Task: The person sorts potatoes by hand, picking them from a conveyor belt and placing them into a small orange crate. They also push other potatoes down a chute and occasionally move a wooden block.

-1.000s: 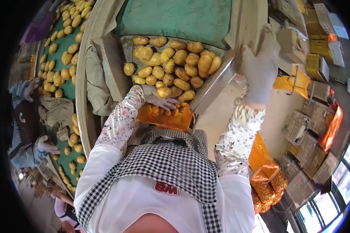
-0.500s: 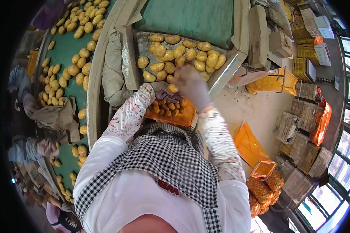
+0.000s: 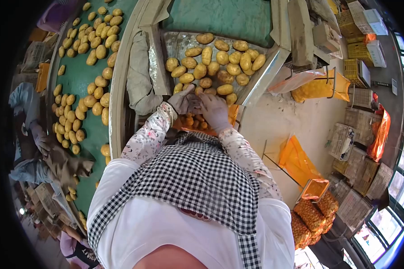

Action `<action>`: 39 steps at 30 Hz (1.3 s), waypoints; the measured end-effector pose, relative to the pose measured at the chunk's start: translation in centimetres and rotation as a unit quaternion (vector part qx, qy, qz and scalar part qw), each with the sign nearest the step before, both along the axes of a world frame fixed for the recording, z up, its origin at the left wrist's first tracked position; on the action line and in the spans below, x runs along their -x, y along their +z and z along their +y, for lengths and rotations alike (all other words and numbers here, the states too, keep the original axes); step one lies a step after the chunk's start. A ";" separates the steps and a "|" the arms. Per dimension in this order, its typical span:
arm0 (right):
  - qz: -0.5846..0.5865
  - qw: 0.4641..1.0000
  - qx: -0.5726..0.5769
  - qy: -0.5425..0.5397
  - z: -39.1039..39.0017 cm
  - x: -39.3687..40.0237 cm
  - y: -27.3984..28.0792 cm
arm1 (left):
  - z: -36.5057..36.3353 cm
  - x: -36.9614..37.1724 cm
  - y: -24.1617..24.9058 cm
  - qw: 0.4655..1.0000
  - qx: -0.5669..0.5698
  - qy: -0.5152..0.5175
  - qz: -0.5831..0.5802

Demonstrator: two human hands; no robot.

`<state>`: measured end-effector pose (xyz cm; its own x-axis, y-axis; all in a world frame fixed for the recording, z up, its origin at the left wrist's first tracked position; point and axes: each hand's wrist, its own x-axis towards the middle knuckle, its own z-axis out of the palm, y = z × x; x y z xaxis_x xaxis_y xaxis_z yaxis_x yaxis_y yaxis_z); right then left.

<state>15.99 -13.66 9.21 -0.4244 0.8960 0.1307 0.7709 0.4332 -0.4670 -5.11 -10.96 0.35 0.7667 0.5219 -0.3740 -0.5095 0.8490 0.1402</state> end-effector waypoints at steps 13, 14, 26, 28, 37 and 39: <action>-0.229 0.948 0.206 -0.081 4.5 4.1 0.9 | -1.3 -0.7 9.3 0.533 -0.503 -0.202 0.649; -0.219 0.947 0.222 -0.084 4.8 4.0 1.1 | -1.1 -0.9 9.2 0.479 -0.566 -0.100 0.664; 0.025 0.815 0.576 -0.052 0.3 -5.8 1.0 | 1.7 -1.8 7.1 0.251 -0.697 -0.109 0.663; -0.040 0.795 0.602 0.060 -0.2 -5.0 -2.0 | 2.3 -2.1 7.5 0.264 -0.715 -0.067 0.644; 0.115 0.871 0.423 0.224 -2.0 8.8 -4.8 | 3.9 -2.5 8.4 0.233 -0.735 -0.102 0.628; 0.048 0.911 0.385 0.141 1.1 3.4 1.9 | 4.0 -2.3 7.7 0.223 -0.752 -0.096 0.613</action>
<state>12.60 -12.54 11.08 -0.6712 0.5952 -0.4419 0.6195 0.1229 -0.7753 -2.84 -6.99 8.08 0.6325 0.7648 0.1226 0.7191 -0.6387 0.2738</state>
